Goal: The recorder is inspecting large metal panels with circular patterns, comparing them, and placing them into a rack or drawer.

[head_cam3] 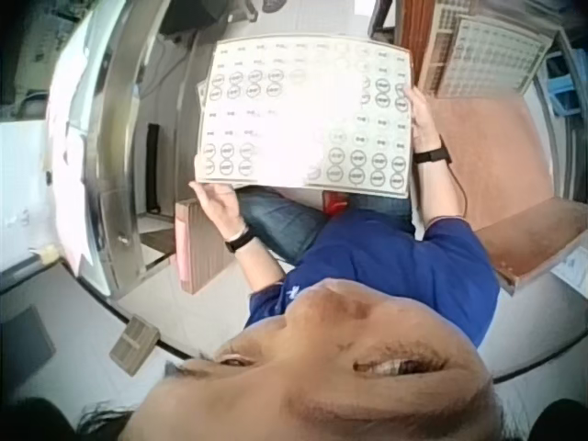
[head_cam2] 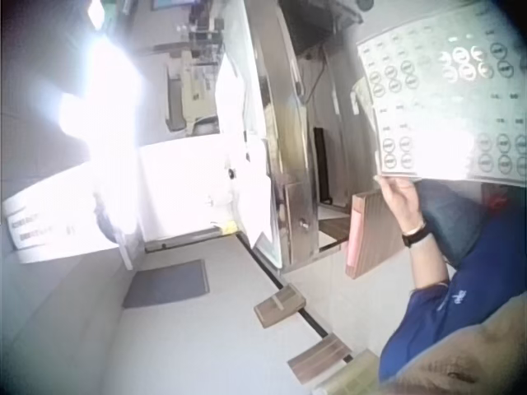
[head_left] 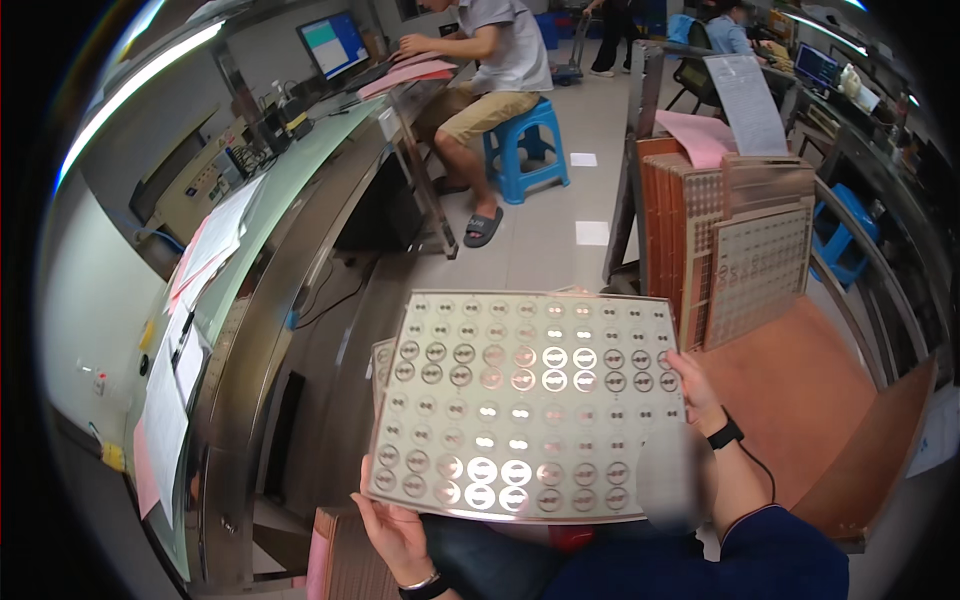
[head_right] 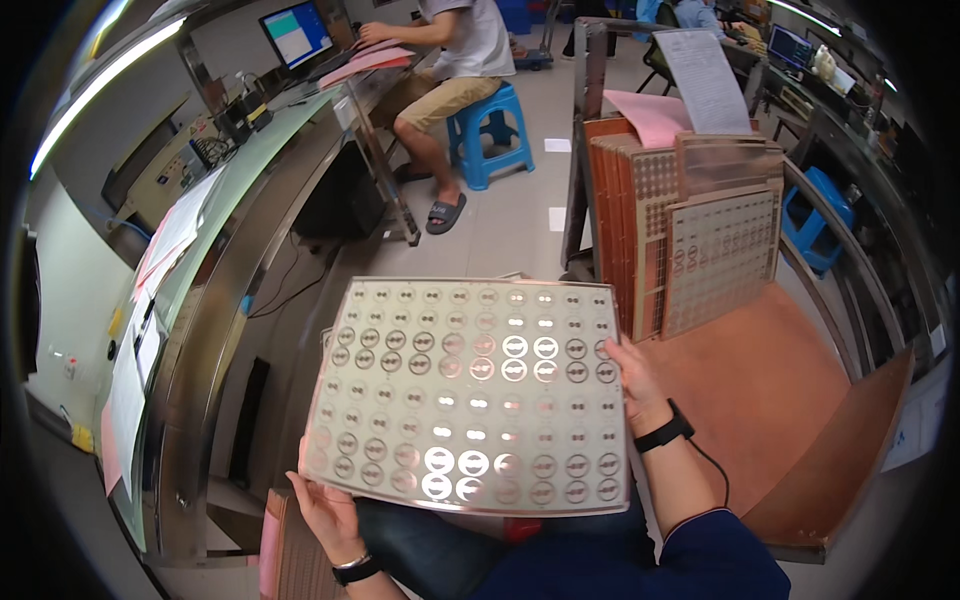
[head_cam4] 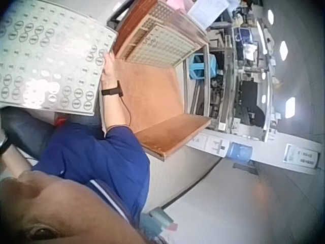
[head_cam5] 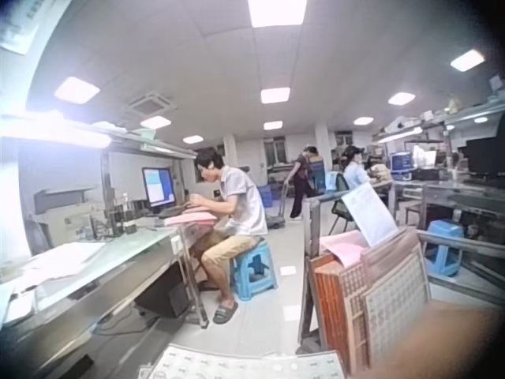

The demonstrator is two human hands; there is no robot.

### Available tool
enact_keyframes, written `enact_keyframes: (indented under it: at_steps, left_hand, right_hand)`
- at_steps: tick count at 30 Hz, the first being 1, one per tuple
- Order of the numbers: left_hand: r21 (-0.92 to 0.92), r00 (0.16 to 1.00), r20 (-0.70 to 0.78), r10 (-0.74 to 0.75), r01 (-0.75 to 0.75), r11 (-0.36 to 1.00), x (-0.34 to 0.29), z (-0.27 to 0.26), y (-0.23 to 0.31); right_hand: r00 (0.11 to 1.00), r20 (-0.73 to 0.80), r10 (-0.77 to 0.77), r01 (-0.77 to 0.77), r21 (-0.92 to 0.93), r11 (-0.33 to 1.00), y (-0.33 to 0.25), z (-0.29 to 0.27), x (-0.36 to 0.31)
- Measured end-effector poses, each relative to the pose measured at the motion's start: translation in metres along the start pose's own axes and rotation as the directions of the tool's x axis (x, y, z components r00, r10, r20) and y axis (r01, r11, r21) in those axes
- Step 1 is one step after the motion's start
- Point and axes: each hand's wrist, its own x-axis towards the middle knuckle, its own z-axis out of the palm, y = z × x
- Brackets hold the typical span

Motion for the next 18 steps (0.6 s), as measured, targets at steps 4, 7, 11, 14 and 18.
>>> enact_keyframes:
  at_steps: [4,7,11,14,18]
  left_hand:
    - [-0.108,0.999,0.044,-0.016,0.021,0.994,-0.012,0.01,-0.044]
    - [-0.071,0.996,0.05,-0.07,0.073,0.995,-0.034,0.038,-0.077]
    - [-0.036,0.991,0.004,-0.136,0.136,0.99,-0.029,0.031,-0.069]
    - [-0.033,0.992,-0.002,-0.127,0.127,0.991,-0.03,0.016,-0.055]
    - [0.04,0.991,-0.055,-0.118,0.12,0.992,-0.035,0.008,-0.045]
  right_hand:
    - [0.989,0.12,-0.088,0.084,0.039,0.996,0.012,0.034,-0.007]
    - [0.991,0.131,0.009,-0.024,0.114,0.993,0.036,0.058,-0.016]
    - [0.982,0.168,0.089,-0.085,-0.031,0.996,0.033,0.049,-0.023]
    - [0.99,0.138,0.002,-0.013,0.082,0.997,0.011,0.041,-0.017]
    - [0.996,0.089,-0.023,0.028,-0.066,0.997,-0.013,0.035,-0.025]
